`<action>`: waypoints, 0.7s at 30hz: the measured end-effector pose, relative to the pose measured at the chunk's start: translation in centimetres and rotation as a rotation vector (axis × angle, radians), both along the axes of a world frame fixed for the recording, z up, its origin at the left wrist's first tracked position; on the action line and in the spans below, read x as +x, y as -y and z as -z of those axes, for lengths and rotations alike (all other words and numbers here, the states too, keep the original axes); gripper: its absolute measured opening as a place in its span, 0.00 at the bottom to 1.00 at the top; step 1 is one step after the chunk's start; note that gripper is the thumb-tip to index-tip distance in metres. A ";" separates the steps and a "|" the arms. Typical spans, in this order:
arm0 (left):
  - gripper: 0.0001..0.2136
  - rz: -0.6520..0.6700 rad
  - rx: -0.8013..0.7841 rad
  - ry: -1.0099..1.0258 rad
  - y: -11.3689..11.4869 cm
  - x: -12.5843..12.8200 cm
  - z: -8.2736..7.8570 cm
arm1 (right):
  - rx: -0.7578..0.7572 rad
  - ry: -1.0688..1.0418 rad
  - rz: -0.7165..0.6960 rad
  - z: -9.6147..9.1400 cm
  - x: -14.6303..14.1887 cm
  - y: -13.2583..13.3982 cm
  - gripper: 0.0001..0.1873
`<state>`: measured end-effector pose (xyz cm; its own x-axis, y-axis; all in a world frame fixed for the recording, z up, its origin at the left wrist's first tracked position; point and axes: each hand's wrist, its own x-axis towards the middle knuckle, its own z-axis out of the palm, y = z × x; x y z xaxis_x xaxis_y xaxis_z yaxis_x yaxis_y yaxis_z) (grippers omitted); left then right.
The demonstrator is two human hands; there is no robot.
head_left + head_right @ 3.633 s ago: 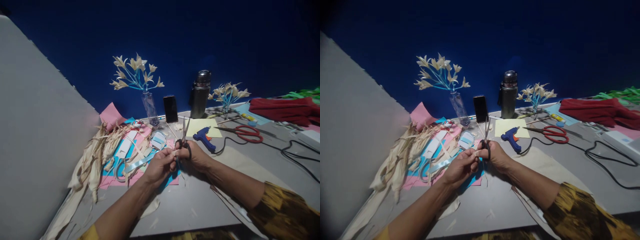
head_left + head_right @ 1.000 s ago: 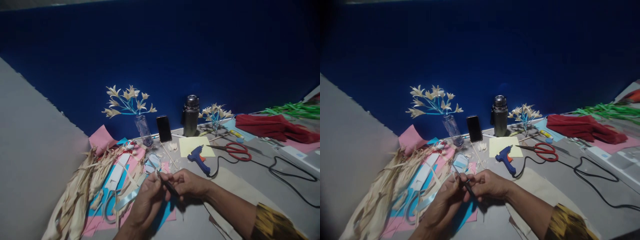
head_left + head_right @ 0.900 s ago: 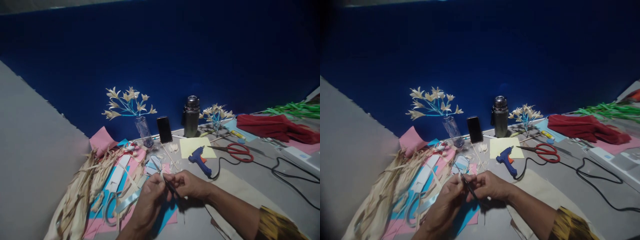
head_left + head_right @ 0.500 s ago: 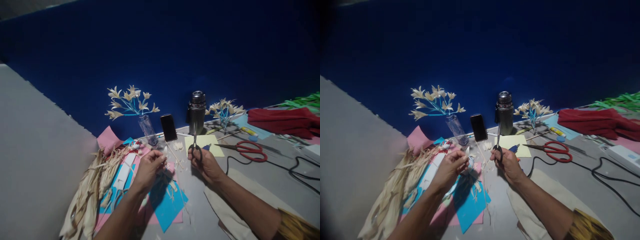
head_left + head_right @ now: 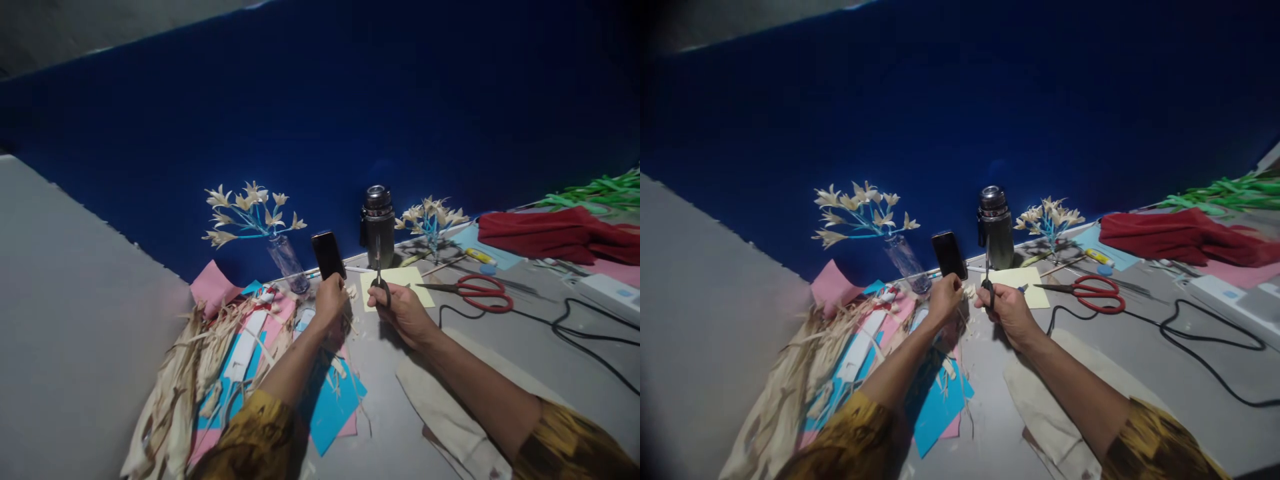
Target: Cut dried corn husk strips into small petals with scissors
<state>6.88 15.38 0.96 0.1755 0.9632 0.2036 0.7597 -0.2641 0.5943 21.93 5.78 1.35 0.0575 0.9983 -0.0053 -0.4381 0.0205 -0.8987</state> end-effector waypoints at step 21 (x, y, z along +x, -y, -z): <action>0.07 0.037 -0.083 -0.047 16.4 -11.0 0.2 | 0.024 0.070 -0.006 0.7 0.1 0.2 0.22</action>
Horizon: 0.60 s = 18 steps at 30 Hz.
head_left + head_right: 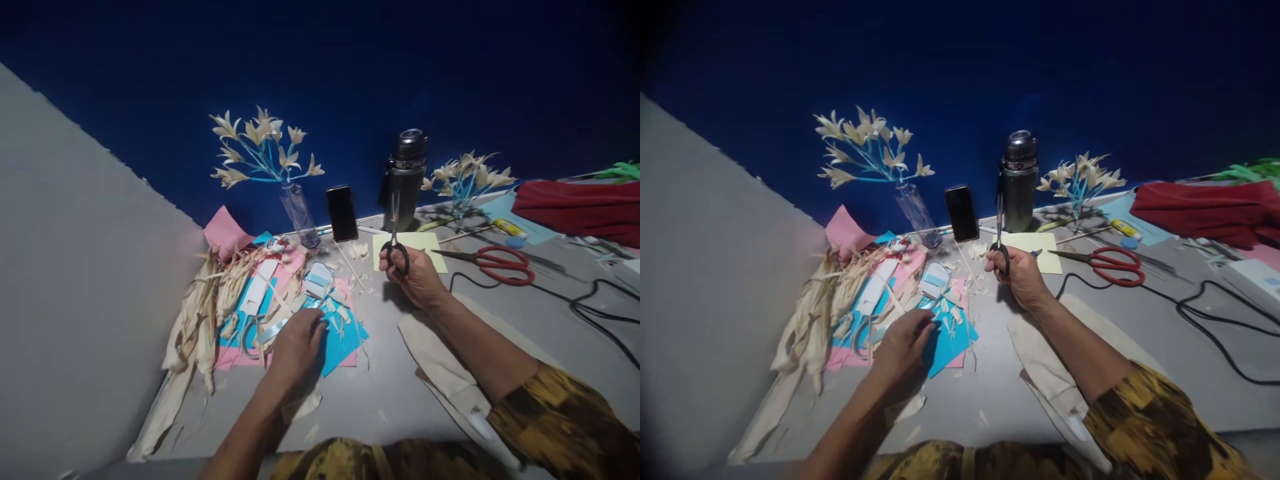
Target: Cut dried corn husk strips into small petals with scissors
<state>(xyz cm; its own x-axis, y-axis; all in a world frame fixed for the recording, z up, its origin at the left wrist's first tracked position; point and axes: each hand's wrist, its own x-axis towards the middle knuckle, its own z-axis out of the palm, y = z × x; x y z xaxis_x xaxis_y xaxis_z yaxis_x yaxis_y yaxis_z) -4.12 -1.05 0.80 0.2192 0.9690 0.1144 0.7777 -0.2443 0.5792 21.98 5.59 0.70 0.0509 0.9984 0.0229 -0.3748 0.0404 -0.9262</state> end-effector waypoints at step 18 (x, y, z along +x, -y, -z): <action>0.12 -0.047 -0.641 0.910 -2.9 4.6 -1.9 | -0.096 0.142 -0.332 0.8 -2.0 1.6 0.20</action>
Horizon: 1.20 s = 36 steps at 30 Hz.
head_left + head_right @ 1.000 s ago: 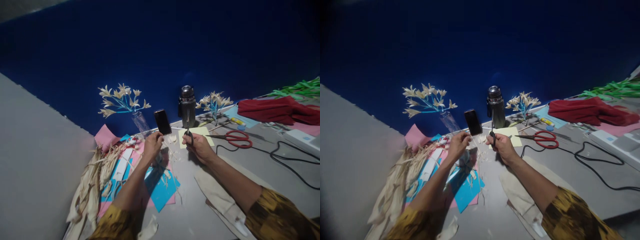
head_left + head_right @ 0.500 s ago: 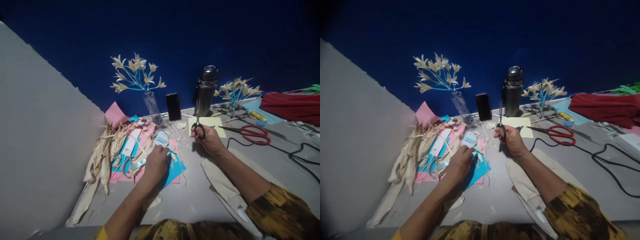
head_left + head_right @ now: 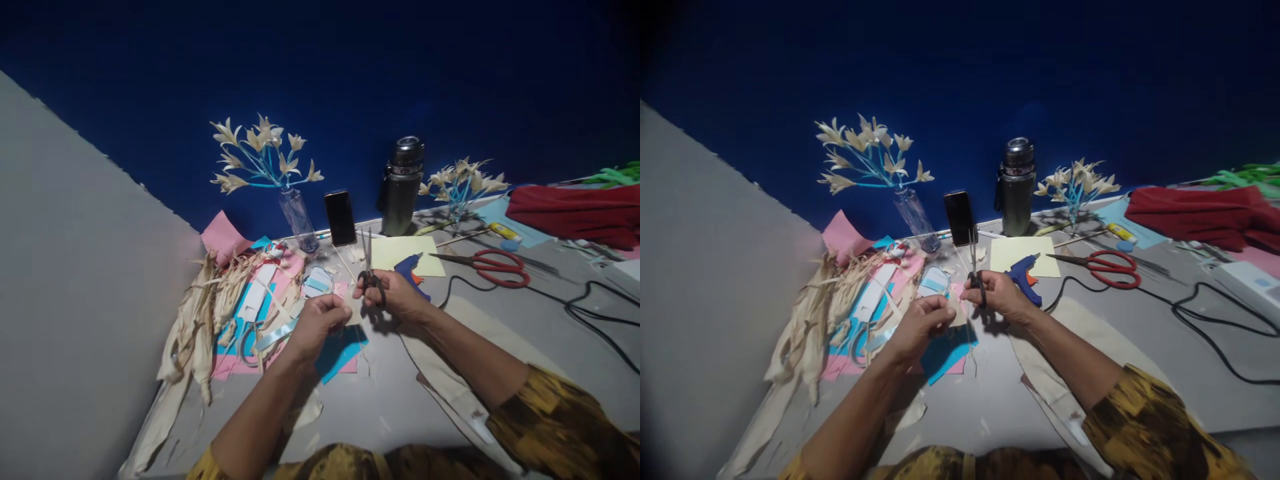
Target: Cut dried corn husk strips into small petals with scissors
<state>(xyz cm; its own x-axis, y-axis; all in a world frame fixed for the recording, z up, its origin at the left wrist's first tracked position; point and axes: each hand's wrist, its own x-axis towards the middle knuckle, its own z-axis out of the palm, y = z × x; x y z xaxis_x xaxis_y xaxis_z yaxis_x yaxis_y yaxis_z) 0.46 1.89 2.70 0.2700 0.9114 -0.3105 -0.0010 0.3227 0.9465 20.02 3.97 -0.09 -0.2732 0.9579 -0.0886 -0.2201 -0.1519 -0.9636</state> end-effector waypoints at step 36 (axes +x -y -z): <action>0.11 -0.063 0.074 0.155 0.5 0.2 -0.6 | 0.055 0.070 0.066 -0.9 -1.3 1.4 0.17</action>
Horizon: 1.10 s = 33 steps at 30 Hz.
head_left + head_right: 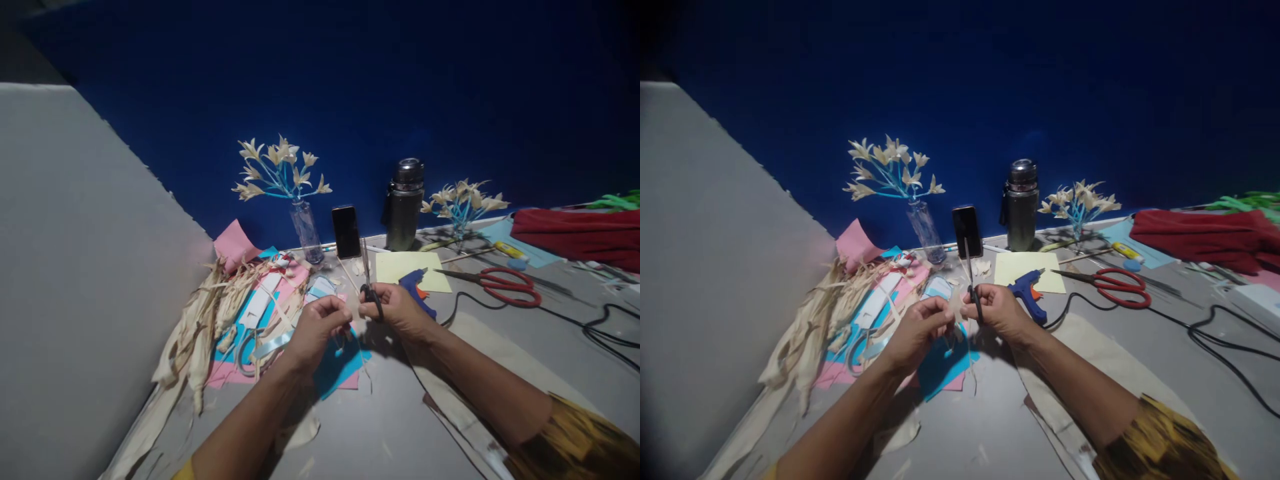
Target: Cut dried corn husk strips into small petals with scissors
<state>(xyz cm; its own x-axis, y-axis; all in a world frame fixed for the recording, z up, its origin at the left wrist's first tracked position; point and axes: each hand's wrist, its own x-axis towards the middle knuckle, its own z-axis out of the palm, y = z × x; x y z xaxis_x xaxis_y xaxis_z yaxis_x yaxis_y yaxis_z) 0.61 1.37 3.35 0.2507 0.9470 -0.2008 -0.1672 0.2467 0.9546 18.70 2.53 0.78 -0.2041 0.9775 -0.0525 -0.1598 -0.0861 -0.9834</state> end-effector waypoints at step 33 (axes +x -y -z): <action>0.10 -0.166 0.167 0.177 -1.7 -0.2 -1.3 | 0.125 0.102 -0.402 1.2 -1.4 1.2 0.35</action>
